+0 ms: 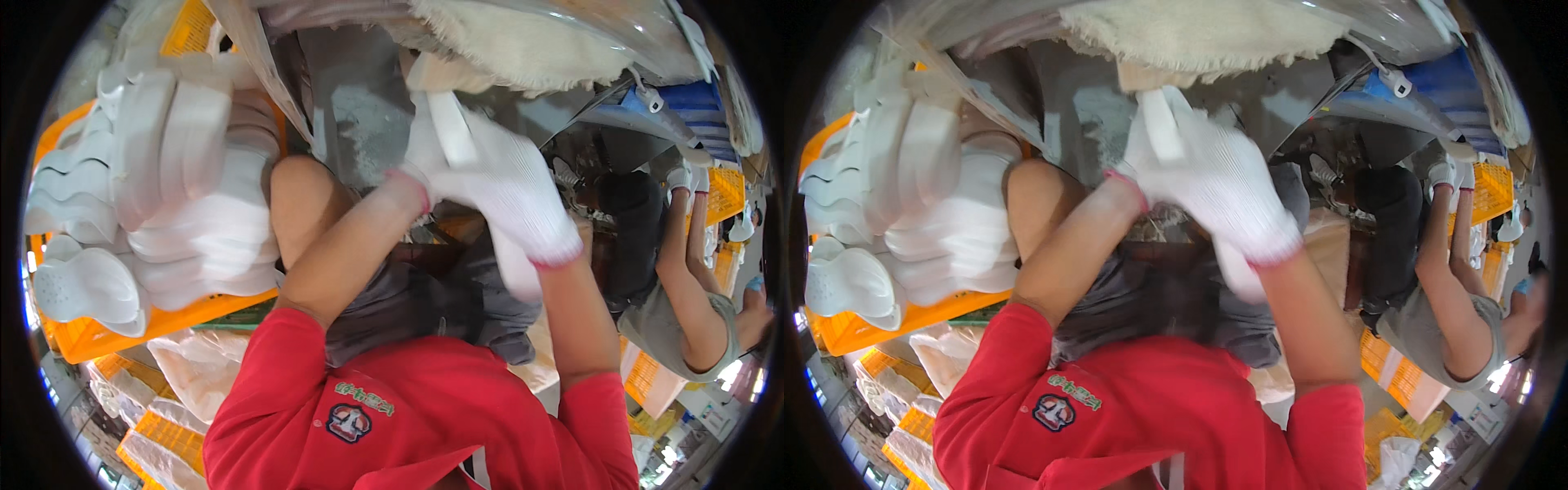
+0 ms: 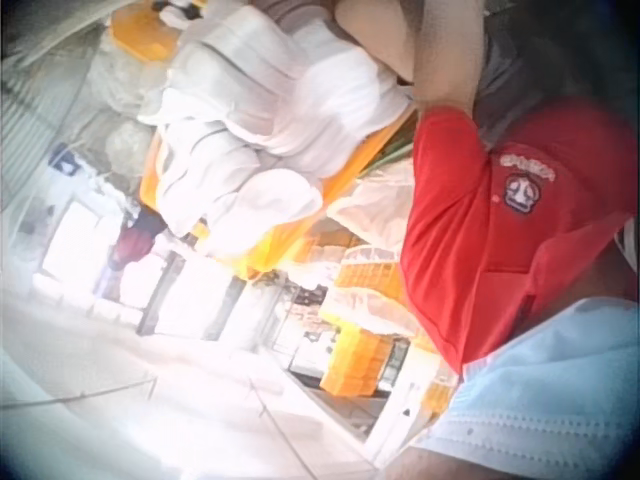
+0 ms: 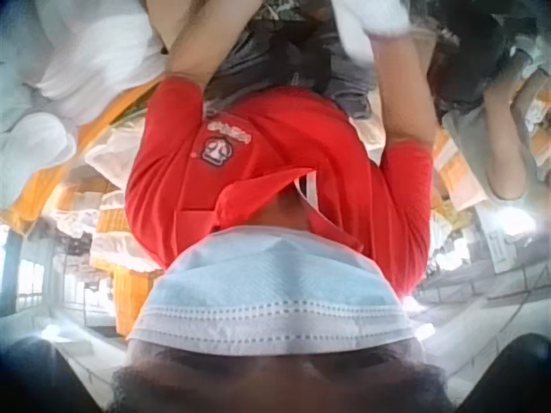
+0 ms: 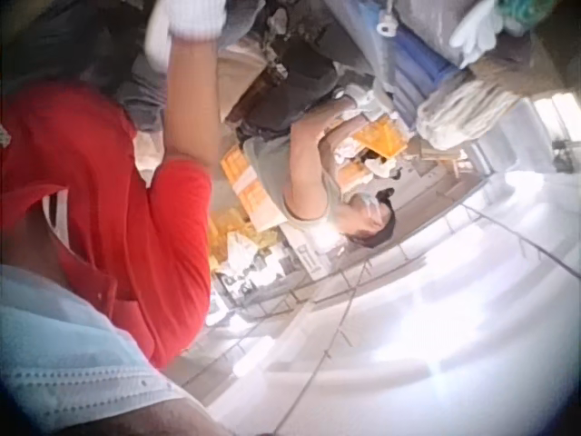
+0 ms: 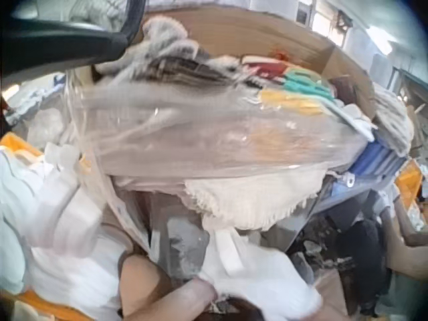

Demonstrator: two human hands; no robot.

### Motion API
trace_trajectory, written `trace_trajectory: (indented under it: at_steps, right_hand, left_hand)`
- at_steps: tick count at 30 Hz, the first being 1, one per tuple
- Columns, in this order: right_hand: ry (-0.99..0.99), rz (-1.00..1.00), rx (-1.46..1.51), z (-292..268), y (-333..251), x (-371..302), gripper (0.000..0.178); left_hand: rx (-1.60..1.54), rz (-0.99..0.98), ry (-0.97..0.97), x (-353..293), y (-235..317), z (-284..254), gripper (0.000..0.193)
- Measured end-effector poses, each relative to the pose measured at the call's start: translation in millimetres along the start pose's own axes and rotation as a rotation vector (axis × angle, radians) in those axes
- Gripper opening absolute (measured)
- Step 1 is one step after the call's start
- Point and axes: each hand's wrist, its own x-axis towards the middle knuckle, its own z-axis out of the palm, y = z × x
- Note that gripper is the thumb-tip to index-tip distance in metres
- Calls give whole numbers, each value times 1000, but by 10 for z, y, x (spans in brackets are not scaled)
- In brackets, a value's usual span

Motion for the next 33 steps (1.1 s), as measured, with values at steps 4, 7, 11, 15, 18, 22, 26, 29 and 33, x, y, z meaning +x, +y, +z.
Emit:
trace_trajectory:
  at_steps: [4,7,11,15,18,22,26,29,33]
  right_hand:
    - [68,-21,195,162,144,-423,83]
    - [-171,250,578,70,219,13,66]
    - [121,-28,-262,155,-218,-503,66]
    - [165,50,-343,298,-223,-905,78]
    - [138,42,-301,169,-160,-678,60]
    - [203,-124,-627,57,-85,35,21]
    - [363,-6,-388,186,-74,-136,49]
    - [463,-90,-349,218,9,26,53]
    - [483,70,-549,242,-203,286,42]
  left_hand:
    - [188,44,-351,237,234,-10,79]
    - [403,360,-138,341,369,212,74]
    - [-298,111,-62,-195,69,419,78]
    - [-343,-82,37,-425,9,420,108]
    - [-479,7,-134,-153,275,365,103]
    - [-647,133,-375,118,530,228,78]
    - [154,263,-15,-14,489,201,48]
    - [254,450,-43,-156,373,280,50]
    - [883,1003,309,-223,205,367,64]
